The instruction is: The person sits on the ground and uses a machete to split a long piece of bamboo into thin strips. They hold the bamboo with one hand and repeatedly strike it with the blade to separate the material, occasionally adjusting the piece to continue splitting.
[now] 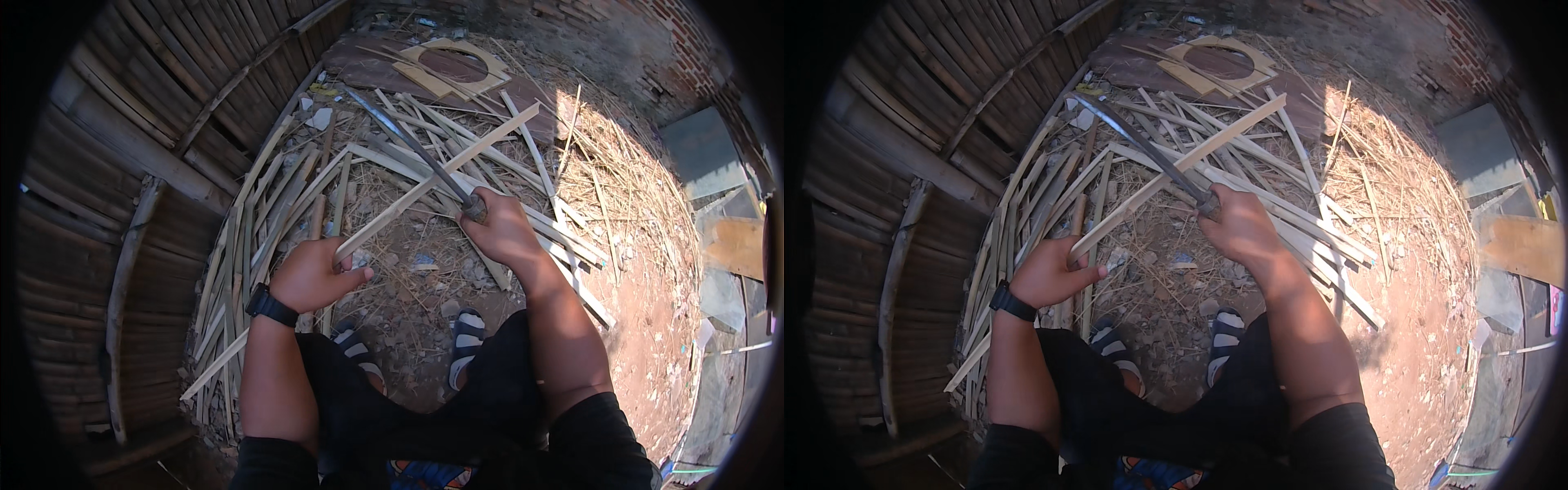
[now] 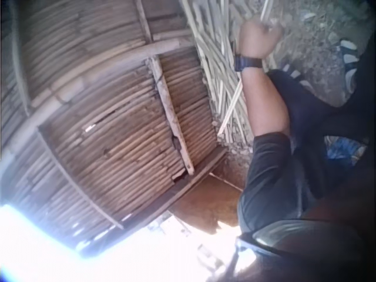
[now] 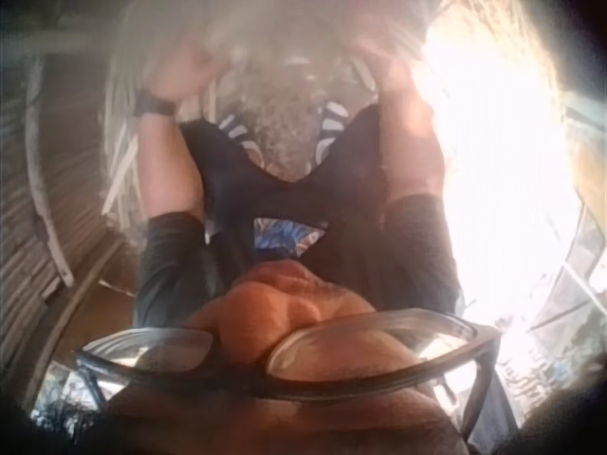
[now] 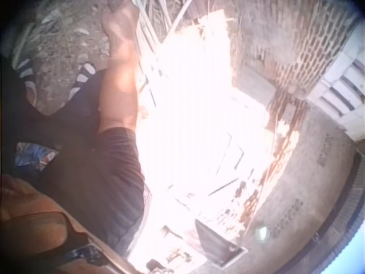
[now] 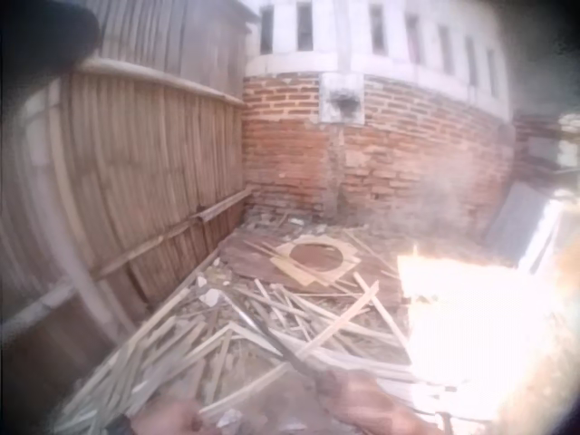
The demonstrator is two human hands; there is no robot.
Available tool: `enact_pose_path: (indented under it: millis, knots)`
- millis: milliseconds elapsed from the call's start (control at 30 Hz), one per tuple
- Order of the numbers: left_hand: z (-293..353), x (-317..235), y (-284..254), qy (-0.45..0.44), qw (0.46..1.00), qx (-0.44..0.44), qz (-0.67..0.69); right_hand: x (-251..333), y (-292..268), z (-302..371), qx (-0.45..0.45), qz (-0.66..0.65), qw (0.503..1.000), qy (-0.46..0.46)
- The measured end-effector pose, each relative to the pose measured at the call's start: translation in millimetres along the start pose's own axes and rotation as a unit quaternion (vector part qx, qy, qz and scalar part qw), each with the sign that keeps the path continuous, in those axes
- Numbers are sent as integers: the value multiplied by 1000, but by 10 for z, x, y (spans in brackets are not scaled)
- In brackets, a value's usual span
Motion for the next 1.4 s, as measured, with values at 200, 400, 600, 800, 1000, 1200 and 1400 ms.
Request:
enact_pose_path:
  millis: [200,400,600,800,1000,1200,1400]
  knots:
    - [-31,133,10,-12,993,8,114,472,41,237,-38,139,975,-168]
    - [1,104,11,-29,988,2,151,6,-169,-59,-99,30,995,5]
    - [-27,-58,92,39,987,-29,154,404,48,170,-33,141,975,-169]
    - [9,-52,-26,-4,996,-52,67,99,18,-116,-16,-1,999,-47]
    - [-38,150,-29,0,990,-42,136,438,266,99,5,85,984,-156]
    - [-29,-153,9,75,991,-73,78,495,199,-34,64,57,984,-154]
    - [-95,-5,85,72,995,-49,46,397,299,-12,25,75,982,-170]
Point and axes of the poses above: each hand's wrist, its own z-axis away from the middle knuckle, its own y-axis out of the palm, x = y × z, the point moved 5 cm from there along -z, towards the middle knuckle, and after that the axes turned 12 degrees about z, right-handed, at the moved point
